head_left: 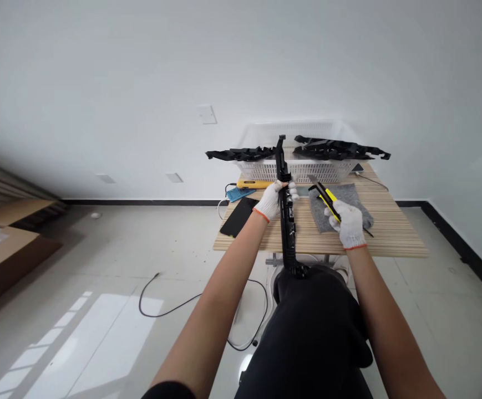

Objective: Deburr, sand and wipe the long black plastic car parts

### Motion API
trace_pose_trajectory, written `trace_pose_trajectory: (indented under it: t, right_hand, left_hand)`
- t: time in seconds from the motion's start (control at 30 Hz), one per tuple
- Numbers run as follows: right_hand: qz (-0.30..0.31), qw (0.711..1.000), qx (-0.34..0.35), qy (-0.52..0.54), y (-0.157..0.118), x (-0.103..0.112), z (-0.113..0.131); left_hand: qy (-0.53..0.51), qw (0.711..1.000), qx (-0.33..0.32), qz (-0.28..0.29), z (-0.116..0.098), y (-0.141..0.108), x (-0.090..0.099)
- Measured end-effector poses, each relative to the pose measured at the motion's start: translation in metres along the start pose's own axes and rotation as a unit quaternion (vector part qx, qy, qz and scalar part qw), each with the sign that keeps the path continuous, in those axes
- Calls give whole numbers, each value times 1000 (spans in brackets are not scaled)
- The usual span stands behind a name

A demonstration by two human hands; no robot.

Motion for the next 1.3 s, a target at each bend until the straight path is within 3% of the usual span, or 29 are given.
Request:
trace_pose_trajectory:
  t: [0.13, 0.4, 0.67, 0.9, 1.3]
  right_hand:
    - [14, 1000, -14, -25, -2, -3, -3]
    - [22, 996, -8, -82, -2, -4, -8]
    - [29, 985, 31, -168, 4, -7, -10]
    - [35, 988, 18, -149, 4, -8, -11]
    - [55, 985, 19, -164, 0, -13, -9]
  left_hand:
    - [-17, 999, 23, -16, 8, 0, 0]
    - [-11, 1000, -12, -20, 11, -3, 11]
    - [74, 997, 3, -16, 6, 1, 19]
    - [104, 993, 53, -30, 7, 2, 14]
    - [64, 996, 54, -7, 18, -7, 15]
Point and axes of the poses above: each hand's wrist, its own y-axis towards the middle knuckle, its own x-axis out of the back of the hand, z = x × y, the point moved 9 cm from there along y, towards the middle knuckle, and after that the axes turned 7 degrees about x, right-handed, at the moved point
